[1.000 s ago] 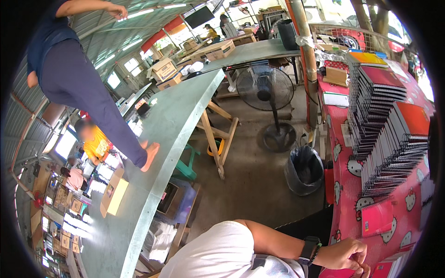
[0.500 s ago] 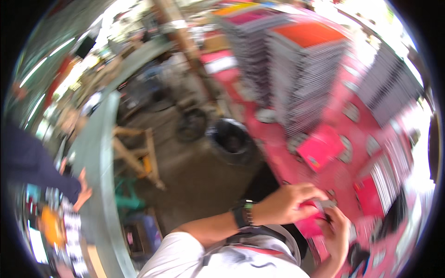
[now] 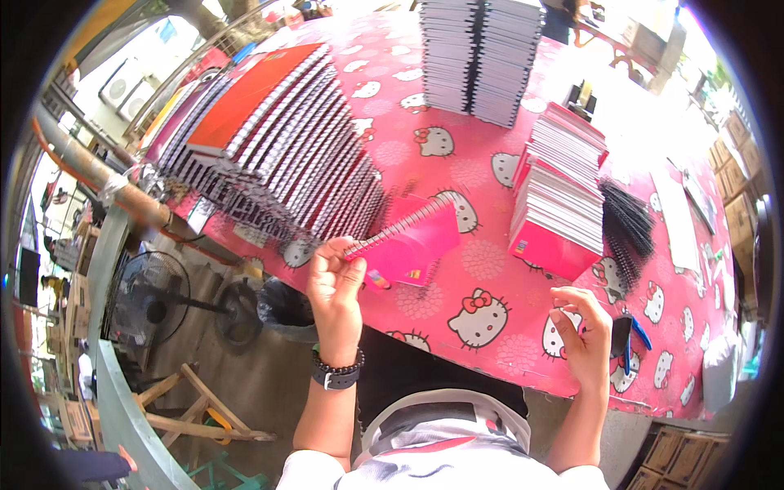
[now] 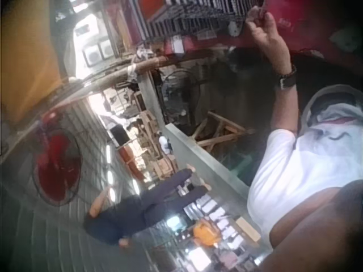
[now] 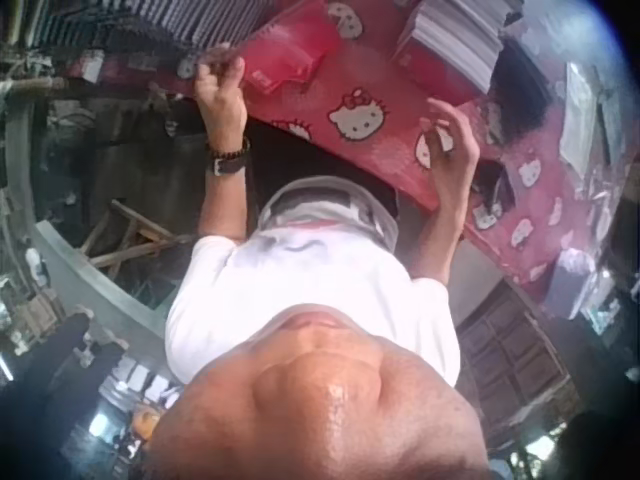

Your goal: The person assembles notebooks by sliding spiral coils through the punched holes of paper stacks and covers by hand.

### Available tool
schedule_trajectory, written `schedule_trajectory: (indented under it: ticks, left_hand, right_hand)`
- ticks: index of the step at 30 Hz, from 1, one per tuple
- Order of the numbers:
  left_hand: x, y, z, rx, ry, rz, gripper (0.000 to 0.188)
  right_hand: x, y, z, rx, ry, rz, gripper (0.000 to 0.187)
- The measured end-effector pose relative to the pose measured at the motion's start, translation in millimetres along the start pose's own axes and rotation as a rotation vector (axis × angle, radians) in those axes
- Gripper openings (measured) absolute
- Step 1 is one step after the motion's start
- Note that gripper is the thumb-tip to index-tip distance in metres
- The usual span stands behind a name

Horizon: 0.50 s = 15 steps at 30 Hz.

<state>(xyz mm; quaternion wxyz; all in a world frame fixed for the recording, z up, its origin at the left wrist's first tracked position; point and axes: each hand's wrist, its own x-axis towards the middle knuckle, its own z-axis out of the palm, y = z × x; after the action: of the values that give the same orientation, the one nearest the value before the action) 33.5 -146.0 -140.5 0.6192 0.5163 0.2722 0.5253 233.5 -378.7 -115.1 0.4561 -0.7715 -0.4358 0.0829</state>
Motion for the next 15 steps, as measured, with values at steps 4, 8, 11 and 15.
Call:
schedule_trajectory:
  ticks: [4, 8, 11, 15]
  left_hand:
    - [28.8, 20.7, 37.4, 0.412, -0.255, 0.391, 0.021]
    - [82.5, -2.1, 59.0, 0.840, -0.636, 0.589, 0.013]
    - [90.8, -59.8, 32.1, 1.307, -0.664, 0.838, 0.022]
    - [45.7, -44.5, 77.0, 0.841, -0.490, 0.846, 0.021]
  right_hand:
    - [20.5, 14.6, -19.1, -0.086, 0.021, -0.056, 0.019]
    - [80.2, 20.7, -6.2, -0.328, 0.093, -0.298, 0.019]
    - [105.6, 26.4, 34.1, -0.516, 0.090, -0.396, 0.032]
    - [118.0, 68.7, 17.5, -0.241, -0.053, -0.409, 0.029]
